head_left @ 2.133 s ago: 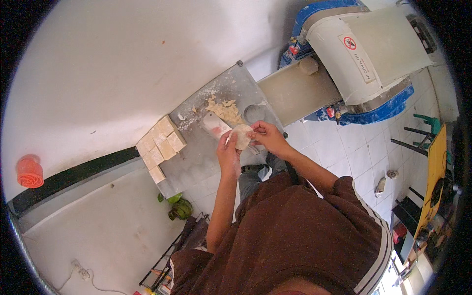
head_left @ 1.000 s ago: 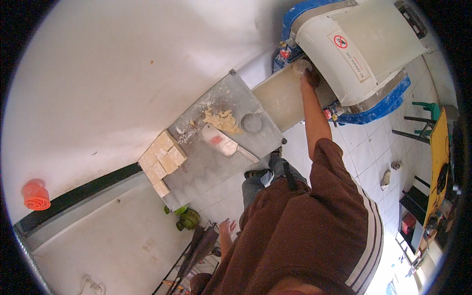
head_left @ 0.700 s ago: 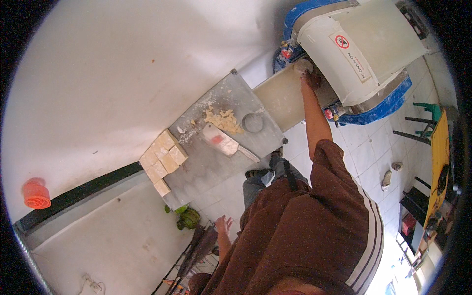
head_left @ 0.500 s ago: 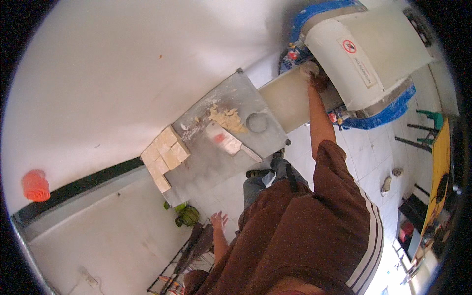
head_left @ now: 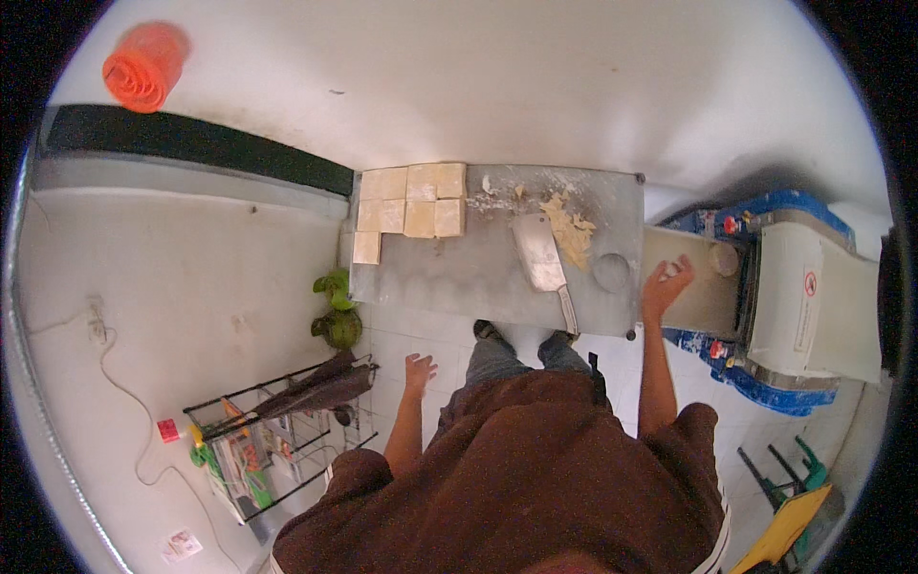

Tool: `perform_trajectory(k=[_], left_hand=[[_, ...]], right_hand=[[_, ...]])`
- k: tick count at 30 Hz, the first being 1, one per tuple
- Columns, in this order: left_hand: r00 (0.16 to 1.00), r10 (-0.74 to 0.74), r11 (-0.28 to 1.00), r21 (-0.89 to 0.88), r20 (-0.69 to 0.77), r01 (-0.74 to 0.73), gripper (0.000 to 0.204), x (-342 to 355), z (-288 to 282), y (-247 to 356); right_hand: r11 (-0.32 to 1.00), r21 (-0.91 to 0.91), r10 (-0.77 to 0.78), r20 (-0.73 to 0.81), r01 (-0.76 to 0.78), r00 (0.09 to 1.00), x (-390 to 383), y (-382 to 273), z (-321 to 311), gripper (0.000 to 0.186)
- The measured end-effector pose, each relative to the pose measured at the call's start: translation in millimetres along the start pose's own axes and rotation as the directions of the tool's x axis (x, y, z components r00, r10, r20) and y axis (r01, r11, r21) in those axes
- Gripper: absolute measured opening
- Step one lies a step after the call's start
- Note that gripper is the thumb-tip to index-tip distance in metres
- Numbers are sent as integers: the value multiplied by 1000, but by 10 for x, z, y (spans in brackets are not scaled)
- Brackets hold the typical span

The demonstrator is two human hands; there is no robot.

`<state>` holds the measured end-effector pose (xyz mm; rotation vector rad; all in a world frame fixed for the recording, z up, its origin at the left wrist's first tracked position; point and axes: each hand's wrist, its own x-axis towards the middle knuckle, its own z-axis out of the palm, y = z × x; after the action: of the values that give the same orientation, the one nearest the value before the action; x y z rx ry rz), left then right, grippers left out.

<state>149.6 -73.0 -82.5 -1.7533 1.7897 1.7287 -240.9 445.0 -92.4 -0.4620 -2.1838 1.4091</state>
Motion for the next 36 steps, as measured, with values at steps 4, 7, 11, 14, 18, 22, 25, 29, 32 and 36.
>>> perform_trajectory(k=[4, 7, 11, 14, 18, 22, 25, 29, 32, 36], left_hand=[[998, 45, 988, -149, 42, -39, 42, 261, 24, 240], [971, 179, 983, -76, 160, -169, 44, 430, 69, 628], [909, 360, 926, -198, 209, -321, 34, 496, -95, 1260], [913, 306, 946, -197, 270, -259, 30, 566, -207, 1695], [910, 312, 936, -250, 272, -246, 31, 760, -467, 1900], [916, 326, 939, -190, 233, -286, 34, 987, -773, 1782], [952, 224, 962, -202, 210, -181, 27, 1145, -975, 1680], [950, 213, 970, -165, 228, -178, 28, 1271, -1185, 1588], [927, 235, 971, -121, 292, -208, 26, 1314, -1170, 1632], [844, 251, 963, -37, 474, -266, 21, 1296, -861, 1898]], right_hand=[[989, -135, 14, 457, 53, 889, -638, -1073, 471, 42], [792, -312, -246, 624, 525, 742, -941, -1750, 834, 47], [568, -627, -205, 521, 534, 829, -984, -2061, 1114, 59], [544, -654, -105, 568, 525, 816, -1086, -1966, 1180, 60], [557, -636, -129, 568, 534, 813, -1275, -1689, 1070, 60], [340, -618, -128, 717, 709, 685, -1161, -1388, 902, 61], [444, -750, 30, 558, 489, 829, -1078, -1312, 944, 58], [480, -758, -285, 342, 443, 895, -1143, -1588, 1311, 55], [586, -431, -428, 555, 686, 713, -1308, -1883, 1822, 55], [933, -101, -156, 753, 346, 639, -1709, -2086, 2769, 54]])
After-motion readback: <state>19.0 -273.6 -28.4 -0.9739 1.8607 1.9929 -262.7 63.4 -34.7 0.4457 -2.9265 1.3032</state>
